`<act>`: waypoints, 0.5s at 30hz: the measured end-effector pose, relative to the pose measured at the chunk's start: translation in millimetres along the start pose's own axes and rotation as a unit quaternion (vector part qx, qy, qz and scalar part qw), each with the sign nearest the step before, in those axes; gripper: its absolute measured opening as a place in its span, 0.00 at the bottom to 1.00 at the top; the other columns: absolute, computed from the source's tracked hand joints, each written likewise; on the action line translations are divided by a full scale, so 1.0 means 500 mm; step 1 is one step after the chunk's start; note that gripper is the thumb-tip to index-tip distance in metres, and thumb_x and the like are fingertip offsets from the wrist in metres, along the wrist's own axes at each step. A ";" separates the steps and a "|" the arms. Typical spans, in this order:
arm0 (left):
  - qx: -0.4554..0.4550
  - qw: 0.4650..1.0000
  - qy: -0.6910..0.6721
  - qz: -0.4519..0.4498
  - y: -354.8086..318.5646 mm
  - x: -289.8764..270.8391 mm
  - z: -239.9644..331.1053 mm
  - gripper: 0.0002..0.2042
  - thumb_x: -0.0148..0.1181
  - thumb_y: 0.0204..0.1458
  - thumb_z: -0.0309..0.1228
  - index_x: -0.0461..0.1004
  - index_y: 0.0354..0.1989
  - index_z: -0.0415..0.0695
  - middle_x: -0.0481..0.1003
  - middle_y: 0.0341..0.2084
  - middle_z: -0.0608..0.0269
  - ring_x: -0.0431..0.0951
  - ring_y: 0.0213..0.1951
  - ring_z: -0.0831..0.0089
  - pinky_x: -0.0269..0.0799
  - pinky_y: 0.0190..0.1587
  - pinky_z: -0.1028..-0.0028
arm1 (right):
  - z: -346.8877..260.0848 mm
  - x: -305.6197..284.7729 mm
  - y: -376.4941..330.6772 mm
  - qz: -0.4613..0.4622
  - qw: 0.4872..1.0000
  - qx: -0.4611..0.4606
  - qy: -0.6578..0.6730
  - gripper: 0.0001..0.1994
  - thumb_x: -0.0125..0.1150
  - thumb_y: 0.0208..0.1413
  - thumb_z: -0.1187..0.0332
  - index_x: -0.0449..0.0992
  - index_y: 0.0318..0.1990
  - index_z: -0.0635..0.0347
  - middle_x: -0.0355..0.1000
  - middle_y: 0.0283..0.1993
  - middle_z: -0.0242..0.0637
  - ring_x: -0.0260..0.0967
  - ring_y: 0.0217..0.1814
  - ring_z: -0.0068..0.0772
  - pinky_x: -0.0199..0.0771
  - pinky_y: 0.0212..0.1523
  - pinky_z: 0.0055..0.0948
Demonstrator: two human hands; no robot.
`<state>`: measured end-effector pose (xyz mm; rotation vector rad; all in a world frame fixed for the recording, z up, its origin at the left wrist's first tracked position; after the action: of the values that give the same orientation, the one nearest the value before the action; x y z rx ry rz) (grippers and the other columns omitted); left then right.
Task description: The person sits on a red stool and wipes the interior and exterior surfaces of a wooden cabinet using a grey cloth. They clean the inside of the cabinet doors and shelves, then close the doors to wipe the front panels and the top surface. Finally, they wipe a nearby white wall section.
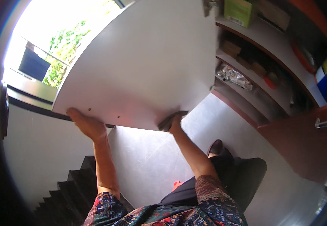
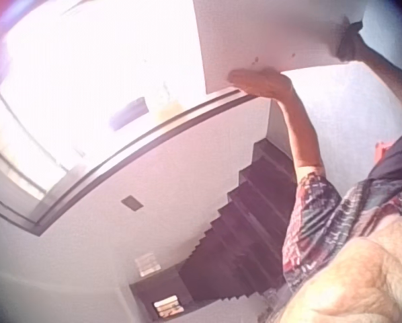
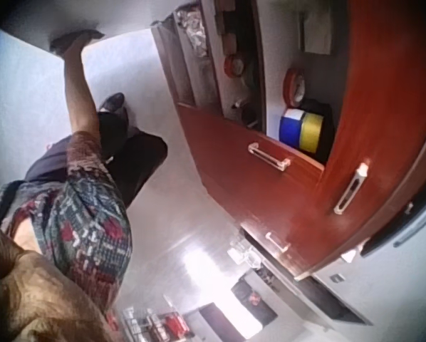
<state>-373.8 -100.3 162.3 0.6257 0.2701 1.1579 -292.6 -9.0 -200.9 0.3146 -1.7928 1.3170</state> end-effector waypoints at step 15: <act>-0.019 0.978 -0.132 -0.162 0.002 -0.003 -0.025 0.21 0.37 0.61 0.47 0.61 0.52 0.43 0.66 0.44 0.62 0.65 0.45 0.73 0.62 0.48 0.71 | -0.015 0.537 -0.554 -0.133 0.190 -0.818 -0.527 0.21 0.51 0.50 0.65 0.67 0.55 0.49 0.57 0.60 0.39 0.45 0.65 0.51 0.44 0.58 0.50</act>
<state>-381.5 -97.7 152.8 0.6665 0.1169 0.7550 -271.1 -41.8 182.9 0.1510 -2.6644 -2.0909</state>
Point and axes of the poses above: each hand's wrist, its own y-axis towards the middle knuckle, its own x-axis out of the palm, z = x × y, the point moved 3 cm from there along y, towards the middle knuckle
